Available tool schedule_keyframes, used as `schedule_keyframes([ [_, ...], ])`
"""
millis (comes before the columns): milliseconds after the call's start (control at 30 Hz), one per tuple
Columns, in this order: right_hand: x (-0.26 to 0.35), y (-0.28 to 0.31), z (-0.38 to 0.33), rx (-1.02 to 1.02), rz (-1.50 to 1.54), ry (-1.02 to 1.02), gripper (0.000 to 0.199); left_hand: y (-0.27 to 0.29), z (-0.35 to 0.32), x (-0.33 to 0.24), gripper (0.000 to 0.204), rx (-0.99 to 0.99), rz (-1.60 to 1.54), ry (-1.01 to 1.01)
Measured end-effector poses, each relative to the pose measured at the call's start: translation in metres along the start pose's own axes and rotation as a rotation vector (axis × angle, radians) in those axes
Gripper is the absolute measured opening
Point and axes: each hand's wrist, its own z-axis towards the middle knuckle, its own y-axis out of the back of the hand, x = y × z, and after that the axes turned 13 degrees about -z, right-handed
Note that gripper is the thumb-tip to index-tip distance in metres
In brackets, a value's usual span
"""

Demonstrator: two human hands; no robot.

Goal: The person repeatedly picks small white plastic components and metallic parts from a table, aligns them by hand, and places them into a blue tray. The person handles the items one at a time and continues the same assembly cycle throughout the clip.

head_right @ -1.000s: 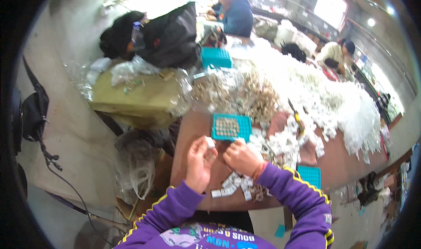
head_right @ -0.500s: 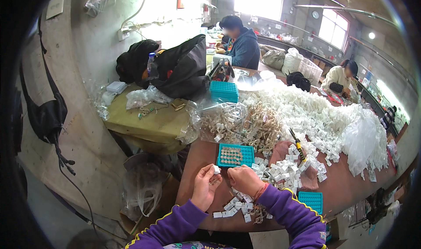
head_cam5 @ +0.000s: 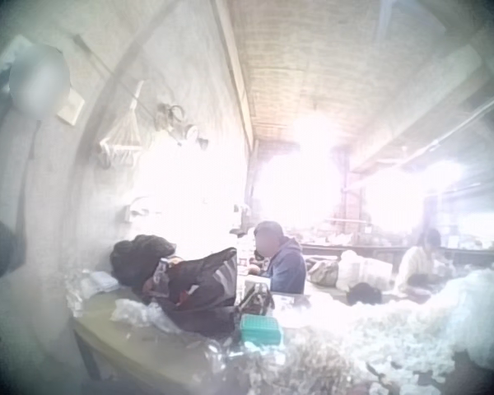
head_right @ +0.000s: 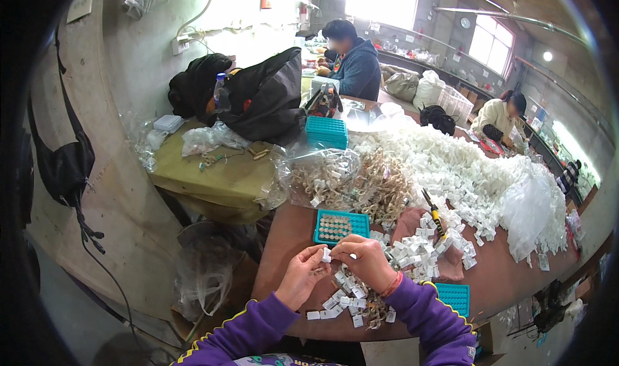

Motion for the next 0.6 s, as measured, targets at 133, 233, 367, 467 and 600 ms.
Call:
schedule_keyframes([
  [133, 0.005, 0.004, -0.002, -0.037, -0.077, 0.032, 0.01, -0.006, -0.004, -0.001, 0.022, 0.041, 0.058, 0.03],
  [233, 0.007, 0.007, -0.004, -0.028, -0.133, 0.059, 0.009, -0.009, -0.005, -0.002, 0.025, 0.044, 0.071, 0.05],
  [367, 0.008, 0.015, -0.006, 0.073, -0.262, 0.125, 0.019, -0.009, -0.003, 0.001, 0.023, 0.121, 0.187, 0.039],
  [467, 0.008, 0.02, -0.005, 0.168, -0.341, 0.171, 0.026, -0.006, -0.001, 0.004, 0.022, 0.158, 0.277, 0.021],
  [600, 0.009, 0.019, -0.004, 0.201, -0.368, 0.178, 0.025, -0.002, 0.001, 0.005, 0.021, 0.2, 0.349, 0.0],
])
